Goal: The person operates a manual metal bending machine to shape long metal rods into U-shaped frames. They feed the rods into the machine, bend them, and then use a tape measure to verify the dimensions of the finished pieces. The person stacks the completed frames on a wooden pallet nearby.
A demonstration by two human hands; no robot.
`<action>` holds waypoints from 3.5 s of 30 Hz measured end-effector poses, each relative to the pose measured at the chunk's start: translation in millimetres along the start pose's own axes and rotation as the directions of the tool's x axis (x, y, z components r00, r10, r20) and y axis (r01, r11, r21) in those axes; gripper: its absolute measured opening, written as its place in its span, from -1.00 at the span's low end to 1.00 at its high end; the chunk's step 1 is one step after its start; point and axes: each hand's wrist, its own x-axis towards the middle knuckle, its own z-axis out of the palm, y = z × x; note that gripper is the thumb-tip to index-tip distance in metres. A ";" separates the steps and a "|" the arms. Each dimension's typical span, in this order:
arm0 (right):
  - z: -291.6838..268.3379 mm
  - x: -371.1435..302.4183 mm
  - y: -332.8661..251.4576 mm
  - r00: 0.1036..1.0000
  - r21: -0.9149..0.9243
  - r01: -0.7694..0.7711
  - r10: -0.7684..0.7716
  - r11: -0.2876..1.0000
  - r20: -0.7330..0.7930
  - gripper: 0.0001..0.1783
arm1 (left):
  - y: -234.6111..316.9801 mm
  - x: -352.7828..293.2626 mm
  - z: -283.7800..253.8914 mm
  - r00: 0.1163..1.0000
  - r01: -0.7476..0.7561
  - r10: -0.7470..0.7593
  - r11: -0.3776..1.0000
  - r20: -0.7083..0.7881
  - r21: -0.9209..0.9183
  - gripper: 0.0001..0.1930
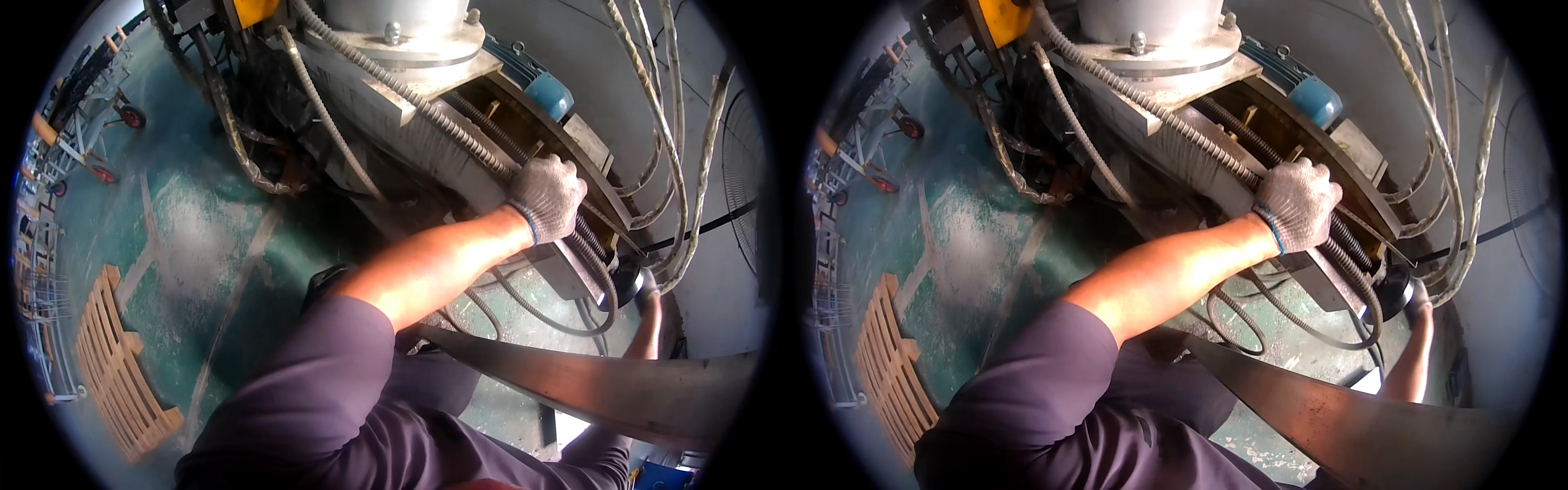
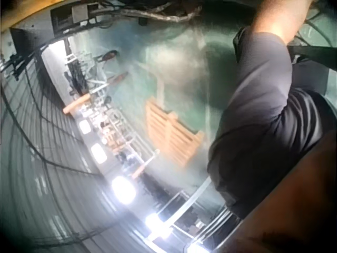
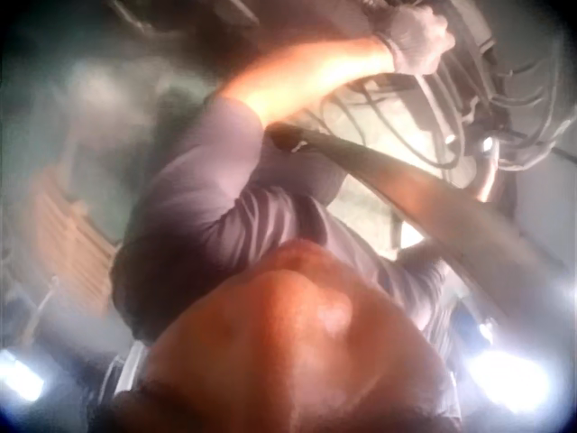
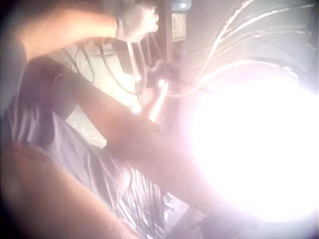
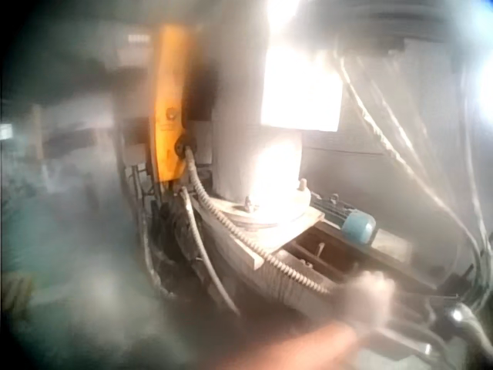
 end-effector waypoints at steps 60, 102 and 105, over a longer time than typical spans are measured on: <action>202.3 -355.4 -105.5 0.729 0.063 -0.233 0.217 0.970 -0.649 -0.65 | 5.3 3.2 -132.3 0.869 0.483 -0.355 0.760 0.343 -0.436 -0.83; 684.9 -422.5 -945.3 0.941 0.373 0.330 -0.271 0.867 -0.204 -0.62 | -499.9 71.2 -938.2 0.790 0.471 -0.362 0.875 0.495 -0.111 -0.85; 696.2 -419.3 -950.9 0.950 0.439 0.286 -0.193 0.852 -0.244 -0.71 | -526.5 103.1 -931.2 0.807 0.371 -0.264 0.922 0.528 -0.106 -0.84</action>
